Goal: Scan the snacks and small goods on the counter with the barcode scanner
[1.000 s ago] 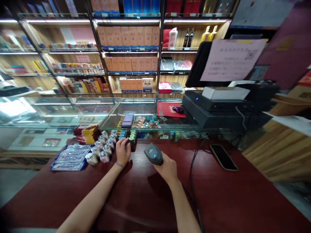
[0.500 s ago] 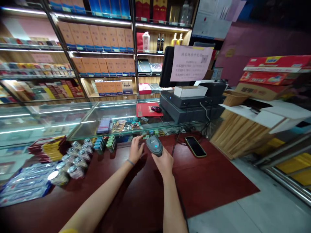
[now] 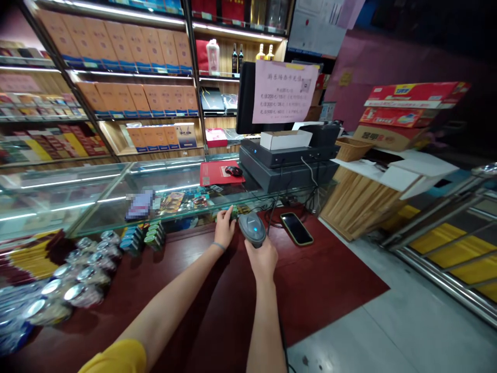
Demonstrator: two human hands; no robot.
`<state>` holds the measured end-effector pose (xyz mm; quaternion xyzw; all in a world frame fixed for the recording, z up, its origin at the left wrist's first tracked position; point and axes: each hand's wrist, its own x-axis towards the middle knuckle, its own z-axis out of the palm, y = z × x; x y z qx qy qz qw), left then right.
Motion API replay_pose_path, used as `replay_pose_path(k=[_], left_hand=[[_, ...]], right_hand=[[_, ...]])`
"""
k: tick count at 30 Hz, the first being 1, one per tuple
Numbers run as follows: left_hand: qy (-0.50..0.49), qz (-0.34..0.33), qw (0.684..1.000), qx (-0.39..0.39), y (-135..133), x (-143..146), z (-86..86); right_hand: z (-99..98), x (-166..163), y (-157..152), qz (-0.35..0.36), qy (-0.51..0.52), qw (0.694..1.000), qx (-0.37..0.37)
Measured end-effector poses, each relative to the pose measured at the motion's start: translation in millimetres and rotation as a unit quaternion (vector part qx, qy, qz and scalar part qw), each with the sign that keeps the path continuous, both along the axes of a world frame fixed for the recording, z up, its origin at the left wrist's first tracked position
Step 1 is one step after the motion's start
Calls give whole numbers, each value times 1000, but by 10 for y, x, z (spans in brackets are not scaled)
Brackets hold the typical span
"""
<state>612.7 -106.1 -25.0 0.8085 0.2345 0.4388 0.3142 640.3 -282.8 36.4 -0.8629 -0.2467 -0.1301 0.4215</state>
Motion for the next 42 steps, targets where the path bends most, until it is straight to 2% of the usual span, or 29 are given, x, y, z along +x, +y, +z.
replay_pose_path(k=[6, 17, 20, 23, 26, 30, 35, 38, 42], left_hand=[[30, -3, 999, 20, -28, 7, -46], [82, 14, 995, 58, -104, -77, 123], [54, 3, 997, 61, -105, -116, 109], [-13, -14, 999, 28, -108, -229, 87], [-81, -7, 996, -44, -114, -461, 98], [-148, 16, 975, -163, -93, -939, 186], [-190, -10, 933, -305, 26, -1645, 296], [-245, -28, 885, -395, 93, -2075, 307], [-303, -66, 797, -519, 150, -2607, 267]], right_hand=[[20, 0, -5, 30, 24, 999, 9], [4, -20, 19, 26, 44, 999, 10], [4, -26, 24, 26, 46, 999, 11], [15, -47, 36, 28, 40, 999, 8], [28, -95, 58, 27, 22, 999, -2], [37, -194, 111, 42, 22, 999, -16], [54, -384, 202, 131, 46, 990, -6], [38, -518, 256, 183, 40, 982, -12], [-37, -687, 323, 276, 23, 960, -35]])
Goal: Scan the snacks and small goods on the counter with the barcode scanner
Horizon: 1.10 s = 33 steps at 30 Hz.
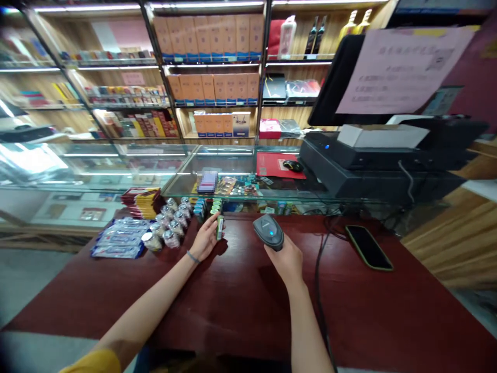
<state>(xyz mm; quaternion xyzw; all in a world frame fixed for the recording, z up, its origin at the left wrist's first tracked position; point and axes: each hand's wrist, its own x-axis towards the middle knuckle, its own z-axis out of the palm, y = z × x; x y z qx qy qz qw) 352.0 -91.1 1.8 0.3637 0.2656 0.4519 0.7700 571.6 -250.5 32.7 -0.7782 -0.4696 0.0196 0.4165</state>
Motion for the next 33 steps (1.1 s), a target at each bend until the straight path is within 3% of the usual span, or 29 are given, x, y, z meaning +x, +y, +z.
replay_pose_path(k=[5, 14, 20, 28, 33], left_hand=[[-76, 4, 992, -100, 96, -380, -85], [-112, 11, 983, -145, 214, -400, -158], [-75, 18, 988, -132, 229, -392, -190], [-71, -1, 992, -101, 259, -386, -244], [-57, 22, 992, -114, 240, -389, -211]], right_hand=[[-83, -216, 77, 108, -65, 992, -18], [-116, -689, 144, 241, -210, 947, -40], [-159, -767, 139, 268, -238, 932, -55], [-112, -766, 125, 277, -217, 934, -67], [-86, -772, 126, 280, -206, 936, -48]])
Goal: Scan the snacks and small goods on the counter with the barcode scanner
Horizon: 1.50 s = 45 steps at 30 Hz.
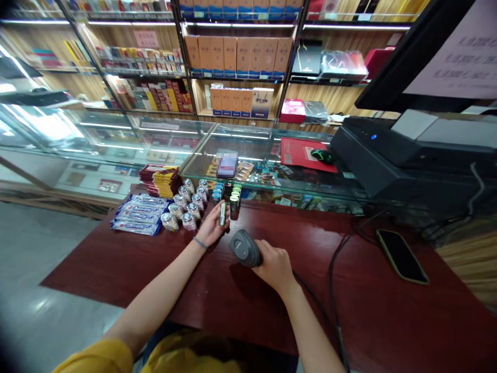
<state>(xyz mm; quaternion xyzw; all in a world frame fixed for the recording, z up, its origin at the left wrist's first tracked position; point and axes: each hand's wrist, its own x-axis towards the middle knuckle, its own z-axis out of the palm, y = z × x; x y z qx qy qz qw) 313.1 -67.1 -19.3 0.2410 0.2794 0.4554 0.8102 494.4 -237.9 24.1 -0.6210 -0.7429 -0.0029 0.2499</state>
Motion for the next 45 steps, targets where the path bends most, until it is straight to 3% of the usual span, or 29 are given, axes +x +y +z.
replay_pose_path(k=[6, 12, 20, 23, 32, 45], left_hand=[[23, 10, 997, 76, -78, 26, 27], [106, 60, 978, 172, -112, 92, -60], [292, 150, 889, 318, -129, 99, -1], [336, 154, 866, 338, -135, 111, 26], [354, 144, 850, 363, -79, 163, -5], [429, 157, 787, 414, 11, 189, -2]], right_hand=[[-39, 73, 9, -34, 0, 999, 36], [-42, 160, 2, -59, 12, 998, 36], [-14, 196, 4, -67, 27, 997, 36], [-9, 222, -1, -75, 28, 996, 43], [-15, 253, -18, -88, 33, 994, 53], [-2, 269, -18, -80, 51, 995, 37]])
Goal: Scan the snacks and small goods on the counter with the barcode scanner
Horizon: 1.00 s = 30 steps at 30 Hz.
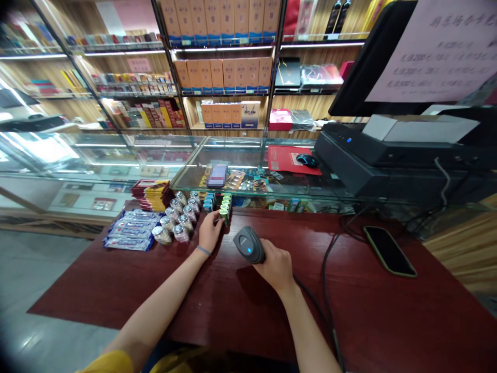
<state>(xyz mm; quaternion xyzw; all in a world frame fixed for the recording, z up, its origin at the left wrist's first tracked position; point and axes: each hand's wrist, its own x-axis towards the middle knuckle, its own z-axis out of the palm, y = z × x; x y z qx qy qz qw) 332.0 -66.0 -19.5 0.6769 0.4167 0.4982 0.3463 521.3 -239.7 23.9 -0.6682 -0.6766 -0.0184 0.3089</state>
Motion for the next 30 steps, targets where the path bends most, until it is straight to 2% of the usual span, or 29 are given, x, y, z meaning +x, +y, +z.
replay_pose_path(k=[6, 15, 20, 25, 27, 30], left_hand=[[8, 3, 1000, 15, 0, -1, 6], [73, 14, 996, 39, -1, 3, -81], [79, 43, 987, 134, -39, -31, -51], [64, 78, 959, 264, -136, -35, 24], [46, 61, 956, 284, -178, 29, 61], [15, 9, 964, 264, -222, 233, 123]], right_hand=[[14, -6, -3, 0, -3, 1000, 3], [-15, 12, 15, 6, -12, 999, 35], [1, 29, 8, -10, -10, 999, 53], [46, 99, -9, -57, 15, 996, 69], [79, 145, -14, -83, 31, 994, 68], [139, 232, -33, -125, 48, 989, 69]])
